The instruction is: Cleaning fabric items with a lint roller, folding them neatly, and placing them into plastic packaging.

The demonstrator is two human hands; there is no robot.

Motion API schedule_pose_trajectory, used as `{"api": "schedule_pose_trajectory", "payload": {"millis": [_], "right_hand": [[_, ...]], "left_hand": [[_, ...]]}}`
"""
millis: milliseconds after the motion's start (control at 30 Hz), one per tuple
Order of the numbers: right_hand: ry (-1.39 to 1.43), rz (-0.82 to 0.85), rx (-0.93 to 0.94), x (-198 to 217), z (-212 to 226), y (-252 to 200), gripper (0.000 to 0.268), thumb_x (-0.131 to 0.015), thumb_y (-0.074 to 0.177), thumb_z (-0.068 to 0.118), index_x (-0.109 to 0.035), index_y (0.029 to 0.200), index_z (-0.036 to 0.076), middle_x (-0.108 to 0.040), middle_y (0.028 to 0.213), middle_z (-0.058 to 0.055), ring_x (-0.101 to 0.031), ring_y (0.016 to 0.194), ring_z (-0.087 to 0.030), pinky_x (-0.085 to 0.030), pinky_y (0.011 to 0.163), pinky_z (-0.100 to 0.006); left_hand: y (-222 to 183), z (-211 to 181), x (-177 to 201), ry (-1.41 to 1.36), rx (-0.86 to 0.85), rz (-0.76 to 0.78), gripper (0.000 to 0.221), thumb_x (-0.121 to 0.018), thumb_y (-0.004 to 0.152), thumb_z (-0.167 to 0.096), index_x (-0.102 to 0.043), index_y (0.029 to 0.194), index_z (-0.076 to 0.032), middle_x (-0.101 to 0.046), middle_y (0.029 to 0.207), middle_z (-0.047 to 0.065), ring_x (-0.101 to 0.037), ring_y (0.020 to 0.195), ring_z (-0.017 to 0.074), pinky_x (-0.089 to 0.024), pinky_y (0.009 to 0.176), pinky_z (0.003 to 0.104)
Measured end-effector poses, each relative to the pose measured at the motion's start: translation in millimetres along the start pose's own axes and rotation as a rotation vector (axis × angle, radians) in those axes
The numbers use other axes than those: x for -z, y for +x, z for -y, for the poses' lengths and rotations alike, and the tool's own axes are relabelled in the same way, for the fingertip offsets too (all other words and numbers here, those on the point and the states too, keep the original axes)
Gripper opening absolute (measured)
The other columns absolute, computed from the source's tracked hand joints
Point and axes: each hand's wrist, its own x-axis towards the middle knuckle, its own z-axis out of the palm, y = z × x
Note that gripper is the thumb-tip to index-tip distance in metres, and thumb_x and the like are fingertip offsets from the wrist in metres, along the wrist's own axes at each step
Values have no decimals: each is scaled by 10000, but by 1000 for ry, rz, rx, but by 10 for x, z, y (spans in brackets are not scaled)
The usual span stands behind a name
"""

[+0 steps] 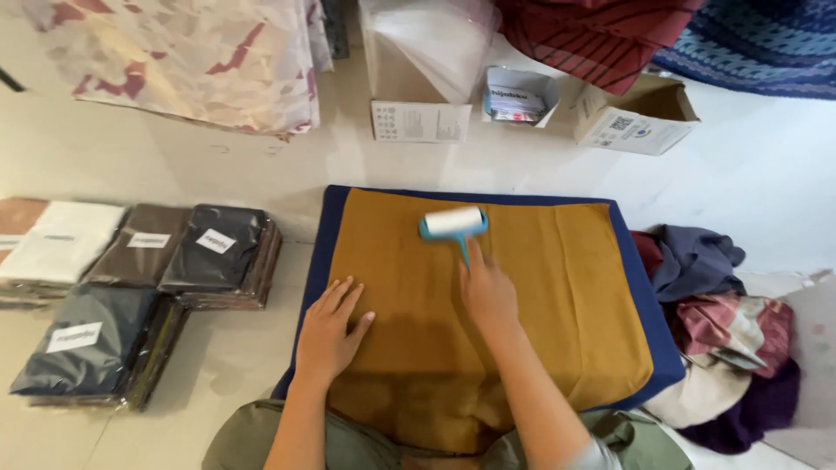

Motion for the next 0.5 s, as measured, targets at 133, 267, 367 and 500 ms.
{"api": "schedule_pose_trajectory", "payload": {"millis": [133, 267, 367, 500], "right_hand": [[-56, -12, -51, 656, -15, -1467, 575, -577, 992, 329, -411, 1538, 254, -661, 1122, -99, -650, 648, -446, -487, 438, -552], [-143, -209, -125, 927, -91, -2454, 502, -624, 940, 298, -559, 1438, 320, -572, 873, 18, -557, 530, -277, -459, 471, -350], [-257, -214, -193, 1114, -94, -2478, 493, -609, 942, 333, -578, 1433, 361, -557, 818, 49, -506, 473, -240, -427, 466, -306], [-243, 3, -178, 989, -301, -1720, 614, -597, 975, 346, -416, 1561, 315, -597, 874, -23, -588, 528, -355, -473, 424, -467]], "left_hand": [[7, -27, 47, -27, 52, 91, 608, -521, 1005, -478, -473, 1522, -161, -392, 1628, 46, -298, 1527, 244, -316, 1175, 461], [16, -25, 29, -26, 20, 8, 582, -558, 990, -462, -527, 1488, -162, -449, 1596, 53, -356, 1503, 256, -352, 1154, 482], [-4, -28, 39, -34, 15, -6, 580, -555, 992, -458, -532, 1486, -157, -458, 1592, 61, -365, 1499, 262, -350, 1158, 485], [-7, -61, 78, -56, 52, 5, 573, -547, 989, -460, -540, 1476, -160, -462, 1590, 54, -360, 1505, 251, -323, 1177, 469]]}}
